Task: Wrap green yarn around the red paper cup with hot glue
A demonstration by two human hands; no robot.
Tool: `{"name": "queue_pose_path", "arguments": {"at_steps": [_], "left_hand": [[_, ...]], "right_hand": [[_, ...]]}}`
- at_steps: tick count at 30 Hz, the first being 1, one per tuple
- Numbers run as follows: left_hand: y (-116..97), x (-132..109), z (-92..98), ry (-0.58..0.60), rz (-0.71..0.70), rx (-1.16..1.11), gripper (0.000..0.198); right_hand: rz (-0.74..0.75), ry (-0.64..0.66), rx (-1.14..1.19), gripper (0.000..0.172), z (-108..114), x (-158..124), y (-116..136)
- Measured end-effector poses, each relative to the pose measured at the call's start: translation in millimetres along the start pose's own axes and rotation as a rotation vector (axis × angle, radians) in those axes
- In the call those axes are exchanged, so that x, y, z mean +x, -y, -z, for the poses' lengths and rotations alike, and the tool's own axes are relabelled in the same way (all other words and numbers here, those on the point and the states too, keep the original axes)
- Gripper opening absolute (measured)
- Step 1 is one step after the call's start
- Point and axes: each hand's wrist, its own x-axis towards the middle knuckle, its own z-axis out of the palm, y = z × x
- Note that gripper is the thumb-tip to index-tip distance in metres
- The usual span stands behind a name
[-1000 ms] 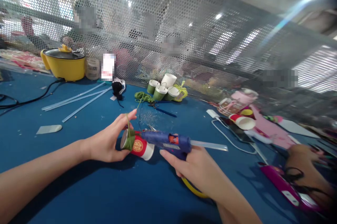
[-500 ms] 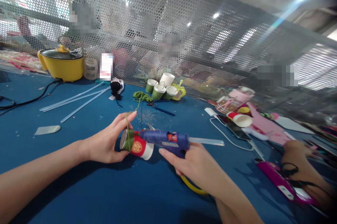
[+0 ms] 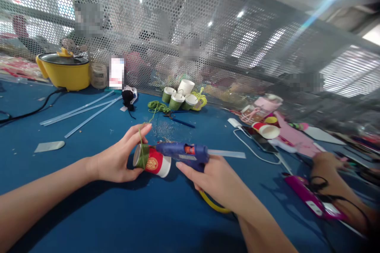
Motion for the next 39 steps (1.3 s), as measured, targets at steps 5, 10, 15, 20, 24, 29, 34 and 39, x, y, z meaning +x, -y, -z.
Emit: {"name": "queue_pose_path", "arguments": {"at_steps": [5,10,15,20,24,29,34,39], "left_hand": [[2,0,-1.2,-0.009,0.013,-0.016,0.094],[4,0,-2.6,-0.030,0.026,-0.046,0.095],[5,0,-2.6,-0.049,0.042,-0.082,0.097],[7,0,-2.3,-0.063,0.065,-0.101,0.100],[7,0,-2.4,-0.081,0.070,-0.112,0.100],[8,0,-3.2,-0.098,0.125,-0.184,0.099],[12,-1,-4.2,-0.113,0.142,-0.197,0.098],[13,-2,-3.3,-0.141,0.152,-0.200,0.098]], "right_hand": [[-0.017,0.009,-0.041,0.023,-1,-1,1],[0.019,0.012,-0.107,0.025,0,-4,-4],[0.092,-0.061,-0.163,0.024,-1,-4,-7],[0.144,-0.104,-0.116,0.014,-4,-8,-6],[0.119,-0.091,-0.086,0.018,-5,-9,-6],[0.017,-0.029,0.008,0.021,-5,-8,-6],[-0.090,-0.055,0.248,0.029,3,2,-6],[-0.042,-0.270,0.412,0.035,14,40,-34]]}}
